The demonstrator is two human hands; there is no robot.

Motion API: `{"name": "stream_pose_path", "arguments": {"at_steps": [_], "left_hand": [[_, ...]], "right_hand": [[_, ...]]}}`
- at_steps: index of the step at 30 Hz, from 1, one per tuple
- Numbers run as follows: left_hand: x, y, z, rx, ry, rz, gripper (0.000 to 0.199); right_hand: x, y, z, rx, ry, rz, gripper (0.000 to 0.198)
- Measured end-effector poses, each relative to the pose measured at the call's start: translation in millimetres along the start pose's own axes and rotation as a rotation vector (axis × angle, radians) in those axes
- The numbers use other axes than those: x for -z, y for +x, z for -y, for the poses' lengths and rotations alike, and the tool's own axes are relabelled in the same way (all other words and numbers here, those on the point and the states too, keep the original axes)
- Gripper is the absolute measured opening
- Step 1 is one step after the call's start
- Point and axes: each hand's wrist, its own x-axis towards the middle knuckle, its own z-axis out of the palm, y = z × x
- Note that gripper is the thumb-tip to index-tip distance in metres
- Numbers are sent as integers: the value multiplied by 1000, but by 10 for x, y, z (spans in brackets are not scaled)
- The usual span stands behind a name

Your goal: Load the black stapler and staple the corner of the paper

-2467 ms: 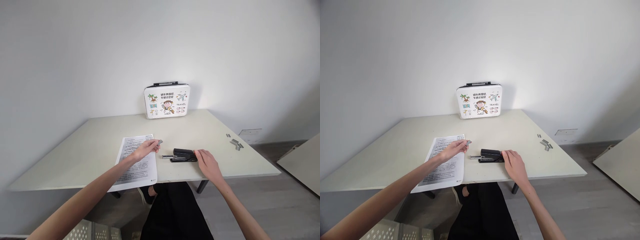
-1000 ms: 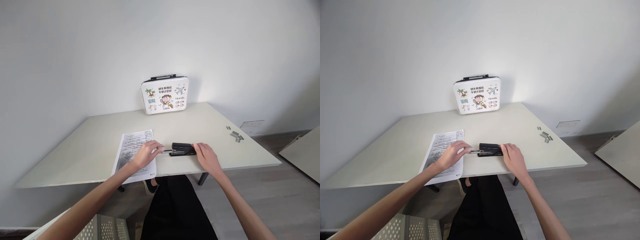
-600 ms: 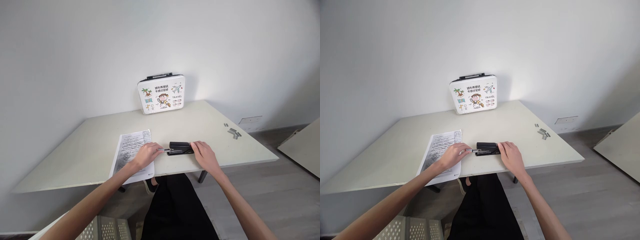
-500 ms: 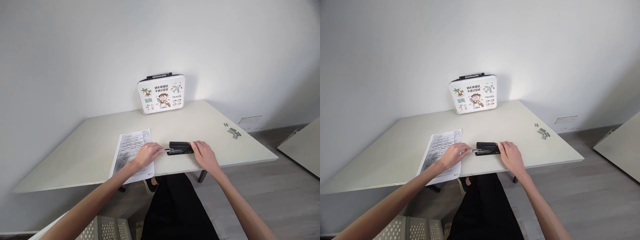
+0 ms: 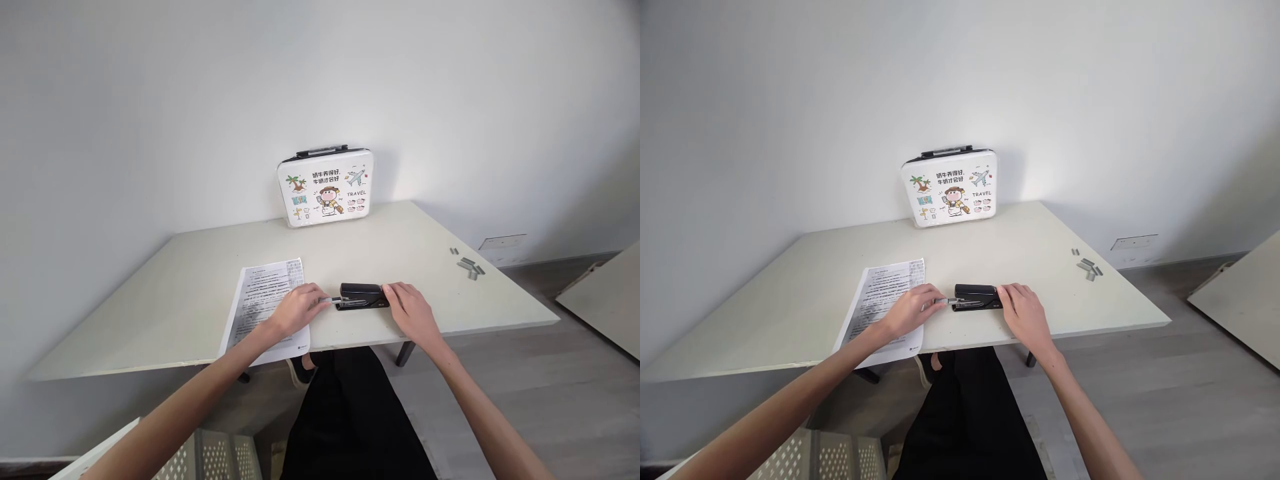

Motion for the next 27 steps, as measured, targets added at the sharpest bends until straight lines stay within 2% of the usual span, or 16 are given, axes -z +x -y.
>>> {"name": "stream_pose_path", "arguments": {"at_steps": [5,9,12,15,20,23,27], "left_hand": [[101,-108,45,22,-72,-8,36],[178,-245,58,48,-244,87,31],[181,-288,30,9,-322,128,31],[148,-193,-23,-67,-368,168,33],[39,160,-87,-132,-464,271,43],[-42,256,-96,-137,-422,237,50],[-122,208,-99,-159,-323,155,49]], "right_hand": [[39,-21,51,-7,31,22,48],[93,-43,91,33,74,105,46],[121,-39,64,46,117,148,46],[152,-26,23,38,174,223,46],[198,-12,7,47,225,293,44],[196,-11,6,43,228,286,43],[182,-23,2,45,225,266,42]]}}
